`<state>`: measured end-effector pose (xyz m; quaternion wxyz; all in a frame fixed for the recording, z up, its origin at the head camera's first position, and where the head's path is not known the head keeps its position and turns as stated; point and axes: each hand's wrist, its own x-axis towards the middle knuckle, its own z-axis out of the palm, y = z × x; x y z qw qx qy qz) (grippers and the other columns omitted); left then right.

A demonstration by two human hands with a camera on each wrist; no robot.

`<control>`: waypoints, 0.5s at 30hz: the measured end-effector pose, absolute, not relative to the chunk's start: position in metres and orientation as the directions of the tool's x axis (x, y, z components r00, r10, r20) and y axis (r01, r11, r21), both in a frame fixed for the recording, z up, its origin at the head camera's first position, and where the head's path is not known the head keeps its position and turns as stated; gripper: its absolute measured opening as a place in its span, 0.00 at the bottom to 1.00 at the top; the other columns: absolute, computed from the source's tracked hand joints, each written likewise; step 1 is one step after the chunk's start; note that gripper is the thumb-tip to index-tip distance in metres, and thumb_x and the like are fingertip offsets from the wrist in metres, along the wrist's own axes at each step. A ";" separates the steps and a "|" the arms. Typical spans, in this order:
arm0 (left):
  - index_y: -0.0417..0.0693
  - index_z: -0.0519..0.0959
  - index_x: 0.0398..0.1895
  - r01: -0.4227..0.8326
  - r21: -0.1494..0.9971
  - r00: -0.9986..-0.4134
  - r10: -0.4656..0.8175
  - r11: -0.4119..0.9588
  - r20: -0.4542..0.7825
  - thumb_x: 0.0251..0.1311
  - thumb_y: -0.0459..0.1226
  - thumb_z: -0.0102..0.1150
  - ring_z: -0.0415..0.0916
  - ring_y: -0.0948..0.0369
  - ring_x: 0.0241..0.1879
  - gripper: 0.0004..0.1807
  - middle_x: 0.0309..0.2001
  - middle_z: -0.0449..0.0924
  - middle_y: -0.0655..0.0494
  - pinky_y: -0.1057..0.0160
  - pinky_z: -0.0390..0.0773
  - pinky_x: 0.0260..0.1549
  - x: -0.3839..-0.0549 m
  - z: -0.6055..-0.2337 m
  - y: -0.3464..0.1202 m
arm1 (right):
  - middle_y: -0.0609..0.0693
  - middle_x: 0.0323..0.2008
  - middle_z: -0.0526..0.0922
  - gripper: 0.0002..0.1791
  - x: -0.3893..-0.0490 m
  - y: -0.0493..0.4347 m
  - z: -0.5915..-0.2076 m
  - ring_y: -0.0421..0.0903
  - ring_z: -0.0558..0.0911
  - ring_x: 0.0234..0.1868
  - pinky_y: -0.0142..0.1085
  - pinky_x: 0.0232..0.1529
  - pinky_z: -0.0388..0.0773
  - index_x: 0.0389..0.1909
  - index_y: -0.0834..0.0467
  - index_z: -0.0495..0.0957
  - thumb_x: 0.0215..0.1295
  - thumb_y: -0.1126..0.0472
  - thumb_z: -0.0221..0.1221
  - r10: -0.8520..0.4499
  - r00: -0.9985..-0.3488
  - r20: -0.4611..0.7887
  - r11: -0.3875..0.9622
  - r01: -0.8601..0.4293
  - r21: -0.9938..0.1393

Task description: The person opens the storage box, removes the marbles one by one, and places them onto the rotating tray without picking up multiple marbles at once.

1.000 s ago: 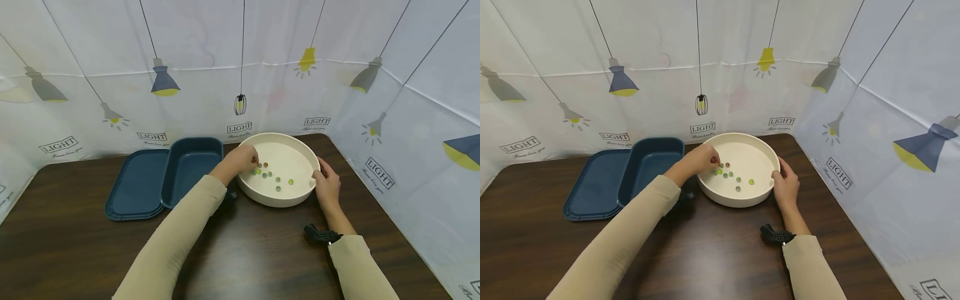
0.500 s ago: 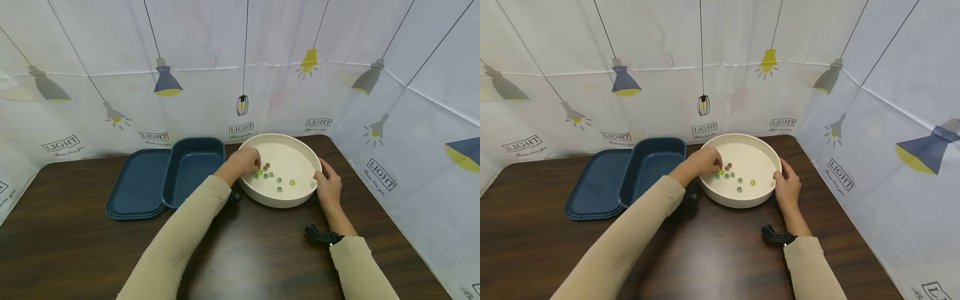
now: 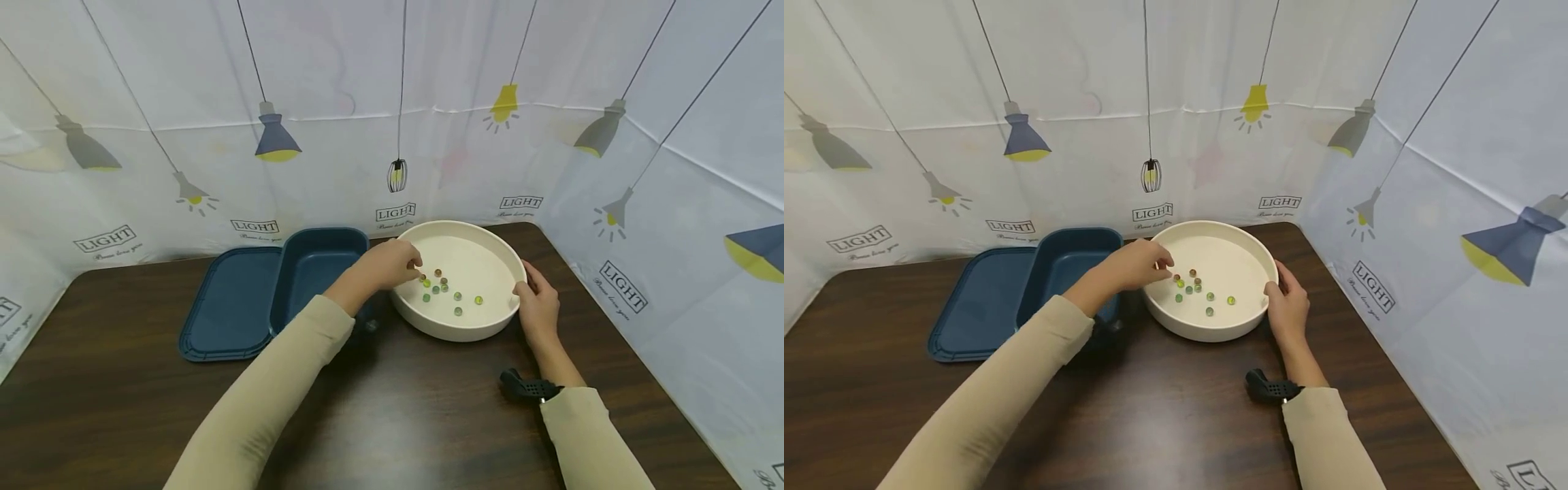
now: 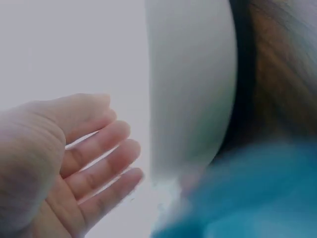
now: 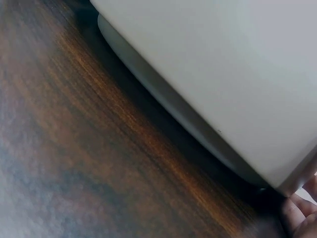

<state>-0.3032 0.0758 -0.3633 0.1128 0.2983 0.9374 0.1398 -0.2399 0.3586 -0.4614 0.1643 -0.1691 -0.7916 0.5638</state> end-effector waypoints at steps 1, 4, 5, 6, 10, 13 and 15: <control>0.48 0.84 0.57 0.530 0.342 -0.798 0.593 0.776 -0.110 0.70 0.42 0.61 0.82 0.60 0.50 0.16 0.51 0.87 0.55 0.58 0.81 0.54 -0.298 -0.357 0.069 | 0.47 0.72 0.72 0.34 -0.240 0.361 -0.461 0.43 0.72 0.71 0.30 0.60 0.74 0.73 0.48 0.69 0.63 0.65 0.47 0.451 -0.890 0.065 0.309 0.088 -0.947; 0.50 0.84 0.56 0.510 0.389 -0.818 0.572 0.767 -0.057 0.71 0.45 0.59 0.81 0.60 0.49 0.16 0.50 0.86 0.56 0.57 0.81 0.51 -0.281 -0.340 0.044 | 0.46 0.74 0.69 0.35 -0.238 0.370 -0.460 0.45 0.71 0.73 0.35 0.64 0.73 0.75 0.46 0.67 0.64 0.64 0.47 0.442 -0.896 0.033 0.317 0.122 -0.941; 0.50 0.84 0.55 0.500 0.405 -0.828 0.560 0.766 -0.036 0.71 0.45 0.60 0.81 0.60 0.49 0.16 0.50 0.85 0.57 0.56 0.81 0.51 -0.275 -0.336 0.034 | 0.47 0.75 0.68 0.35 -0.237 0.373 -0.459 0.46 0.70 0.74 0.38 0.66 0.73 0.76 0.46 0.65 0.65 0.63 0.46 0.434 -0.901 0.019 0.319 0.134 -0.938; 0.51 0.84 0.55 0.487 0.422 -0.839 0.544 0.764 -0.017 0.71 0.45 0.60 0.80 0.59 0.49 0.16 0.49 0.85 0.57 0.56 0.81 0.51 -0.269 -0.332 0.023 | 0.47 0.76 0.66 0.35 -0.236 0.376 -0.458 0.47 0.69 0.75 0.41 0.69 0.72 0.77 0.47 0.63 0.66 0.63 0.46 0.423 -0.906 0.002 0.326 0.150 -0.933; 0.50 0.83 0.56 0.427 0.465 -0.889 0.455 0.776 0.057 0.71 0.46 0.59 0.79 0.55 0.54 0.16 0.53 0.83 0.54 0.52 0.79 0.55 -0.248 -0.327 -0.025 | 0.57 0.80 0.56 0.37 -0.233 0.386 -0.445 0.58 0.60 0.79 0.55 0.75 0.62 0.81 0.53 0.51 0.72 0.57 0.45 0.330 -0.942 -0.065 0.440 0.214 -0.872; 0.49 0.82 0.58 0.361 0.488 -0.929 0.351 0.795 0.116 0.73 0.45 0.57 0.79 0.50 0.56 0.17 0.56 0.82 0.50 0.47 0.79 0.55 -0.237 -0.329 -0.060 | 0.64 0.81 0.47 0.41 -0.230 0.389 -0.428 0.68 0.55 0.78 0.63 0.74 0.58 0.82 0.57 0.41 0.75 0.50 0.45 0.248 -0.966 -0.080 0.586 0.215 -0.781; 0.48 0.79 0.61 0.311 0.504 -0.950 0.277 0.806 0.144 0.74 0.47 0.54 0.77 0.47 0.59 0.19 0.59 0.81 0.47 0.44 0.77 0.56 -0.231 -0.332 -0.081 | 0.68 0.80 0.46 0.43 -0.227 0.388 -0.415 0.71 0.54 0.77 0.67 0.72 0.57 0.82 0.59 0.40 0.76 0.46 0.46 0.195 -0.980 -0.040 0.675 0.164 -0.719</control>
